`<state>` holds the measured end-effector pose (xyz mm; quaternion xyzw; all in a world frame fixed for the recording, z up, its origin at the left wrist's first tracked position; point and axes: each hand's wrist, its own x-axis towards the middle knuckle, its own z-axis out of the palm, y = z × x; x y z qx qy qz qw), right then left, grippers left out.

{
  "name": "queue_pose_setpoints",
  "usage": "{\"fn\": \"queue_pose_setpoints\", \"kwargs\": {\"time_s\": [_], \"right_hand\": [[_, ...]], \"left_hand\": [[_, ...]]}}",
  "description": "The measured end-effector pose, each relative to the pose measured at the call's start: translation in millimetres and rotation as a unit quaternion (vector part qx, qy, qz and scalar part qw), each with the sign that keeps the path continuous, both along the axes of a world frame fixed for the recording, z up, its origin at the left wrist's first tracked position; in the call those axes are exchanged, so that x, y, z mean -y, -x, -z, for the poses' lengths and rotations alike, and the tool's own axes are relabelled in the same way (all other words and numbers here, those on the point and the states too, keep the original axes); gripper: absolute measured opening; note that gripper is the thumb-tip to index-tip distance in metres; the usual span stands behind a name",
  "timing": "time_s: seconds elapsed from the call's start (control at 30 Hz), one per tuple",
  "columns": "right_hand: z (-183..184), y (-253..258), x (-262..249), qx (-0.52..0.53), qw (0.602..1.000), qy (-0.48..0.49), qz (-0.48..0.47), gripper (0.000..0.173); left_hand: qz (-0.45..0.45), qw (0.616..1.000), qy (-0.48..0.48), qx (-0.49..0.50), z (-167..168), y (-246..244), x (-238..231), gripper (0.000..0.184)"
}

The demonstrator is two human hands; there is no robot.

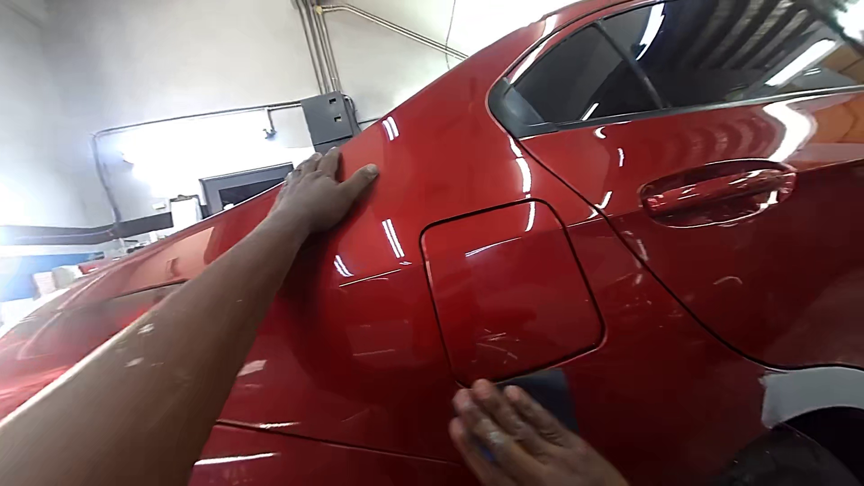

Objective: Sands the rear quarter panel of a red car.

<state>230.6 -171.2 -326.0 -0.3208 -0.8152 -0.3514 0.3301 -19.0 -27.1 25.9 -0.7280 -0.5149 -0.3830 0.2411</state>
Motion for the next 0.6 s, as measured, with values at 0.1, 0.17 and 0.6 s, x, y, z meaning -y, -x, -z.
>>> {"fn": "queue_pose_setpoints", "kwargs": {"time_s": [0.1, 0.17, 0.6], "right_hand": [[-4.5, -18.1, -2.0, 0.014, 1.000, -0.007, -0.012, 0.086], [-1.8, -55.3, 2.9, 0.011, 0.999, -0.030, 0.022, 0.084], [-7.4, -76.0, -5.9, 0.061, 0.998, -0.033, 0.009, 0.093]], "left_hand": [[0.005, 1.000, 0.003, 0.005, -0.8, 1.9, -3.2, 0.105], [0.007, 1.000, 0.004, 0.009, -0.2, 2.1, -2.6, 0.103], [0.006, 1.000, -0.002, 0.010, 1.2, 1.9, 0.3, 0.099]]}}
